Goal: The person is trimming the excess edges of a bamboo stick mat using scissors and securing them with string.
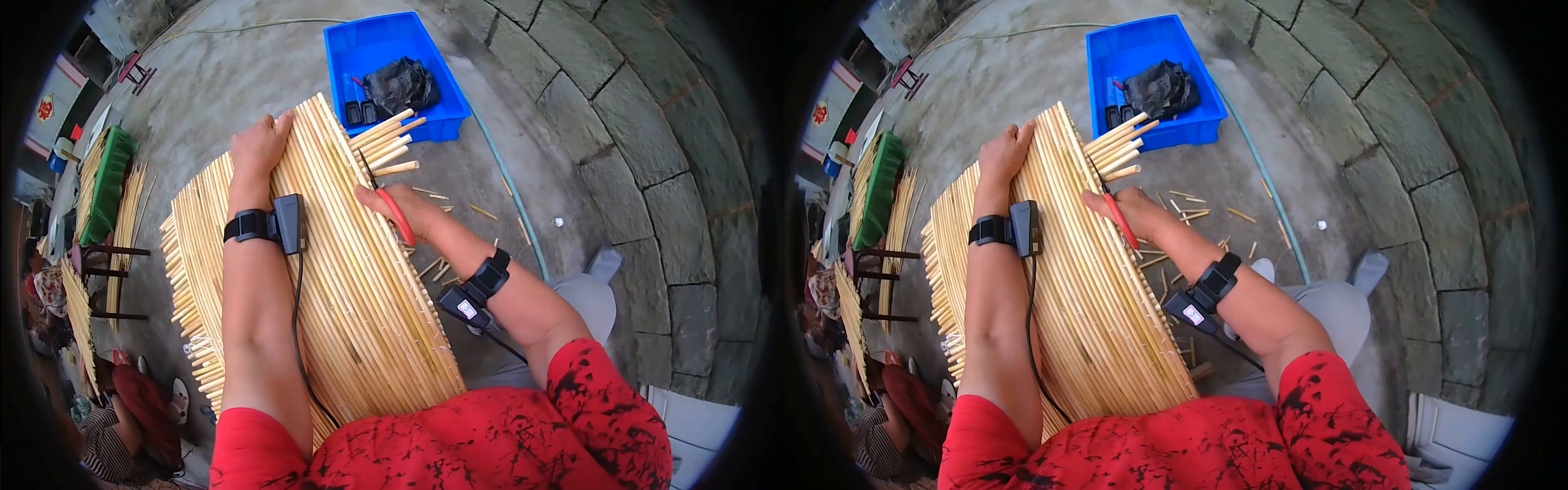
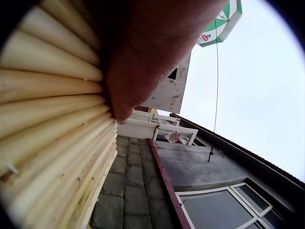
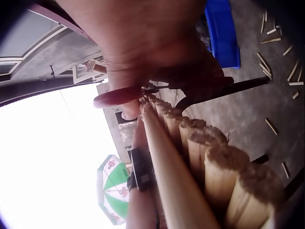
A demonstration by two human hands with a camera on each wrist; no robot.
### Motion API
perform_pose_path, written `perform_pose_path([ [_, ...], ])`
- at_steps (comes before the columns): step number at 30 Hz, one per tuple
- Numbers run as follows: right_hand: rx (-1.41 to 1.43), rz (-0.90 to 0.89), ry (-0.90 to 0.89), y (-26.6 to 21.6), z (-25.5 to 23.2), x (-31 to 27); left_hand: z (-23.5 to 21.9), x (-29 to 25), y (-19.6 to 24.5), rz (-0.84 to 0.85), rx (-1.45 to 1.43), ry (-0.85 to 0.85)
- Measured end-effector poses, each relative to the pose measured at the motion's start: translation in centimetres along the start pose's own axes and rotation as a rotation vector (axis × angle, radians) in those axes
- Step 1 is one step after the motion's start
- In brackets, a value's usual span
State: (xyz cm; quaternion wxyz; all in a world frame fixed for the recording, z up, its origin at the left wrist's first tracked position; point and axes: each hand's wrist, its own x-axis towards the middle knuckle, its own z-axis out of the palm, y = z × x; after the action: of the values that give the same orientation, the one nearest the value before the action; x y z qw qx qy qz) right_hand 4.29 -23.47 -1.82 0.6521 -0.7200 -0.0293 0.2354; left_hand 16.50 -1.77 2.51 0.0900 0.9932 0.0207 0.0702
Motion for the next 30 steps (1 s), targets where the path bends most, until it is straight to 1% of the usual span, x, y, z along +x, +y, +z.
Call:
perform_pose_path([
  [4, 0.057, 0.014, 0.040, 0.2, 0.4, -0.5, -0.1, 0.1, -0.1, 0.022, -0.003, 0.007],
  [6, 0.156, 0.013, 0.100, 0.5, 0.7, -0.5, -0.2, 0.2, -0.1, 0.033, -0.015, 0.017],
  [7, 0.156, 0.016, 0.099, 0.5, 0.8, -0.6, -0.2, 0.2, -0.1, 0.038, -0.018, 0.028],
  [9, 0.114, -0.014, 0.151, 0.2, 0.8, -1.0, -0.3, 0.1, 0.0, 0.039, -0.021, 0.037],
  [11, 0.100, -0.019, 0.159, 0.0, 0.6, -1.4, -0.4, 0.2, 0.0, 0.034, 0.002, 0.025],
  [13, -0.086, 0.064, 0.120, -0.3, 0.0, -1.2, -0.5, 0.2, 0.1, 0.045, 0.001, 0.030],
  [14, -0.086, 0.064, 0.120, -0.4, -0.1, -1.1, -0.5, 0.2, 0.0, 0.056, 0.008, 0.032],
  [16, -0.103, 0.050, 0.066, -0.5, -0.3, -0.9, -0.5, 0.1, 0.0, 0.051, -0.002, 0.039],
  [20, -0.160, 0.061, 0.057, -1.4, -0.4, -0.7, -0.7, -0.2, 0.1, 0.054, -0.012, 0.058],
  [22, -0.129, 0.024, 0.057, -1.1, -0.3, -0.4, -0.5, -0.2, -0.1, 0.056, -0.010, 0.060],
  [26, -0.111, 0.031, 0.093, -1.3, -0.1, -0.9, -0.7, -0.1, 0.1, 0.042, -0.008, 0.048],
  [28, -0.035, -0.013, 0.165, -0.7, 0.3, -1.0, -0.6, -0.2, 0.1, 0.046, -0.025, 0.059],
  [30, -0.003, -0.031, 0.184, -0.6, 0.6, -1.2, -0.6, -0.1, 0.2, 0.061, -0.044, 0.070],
])
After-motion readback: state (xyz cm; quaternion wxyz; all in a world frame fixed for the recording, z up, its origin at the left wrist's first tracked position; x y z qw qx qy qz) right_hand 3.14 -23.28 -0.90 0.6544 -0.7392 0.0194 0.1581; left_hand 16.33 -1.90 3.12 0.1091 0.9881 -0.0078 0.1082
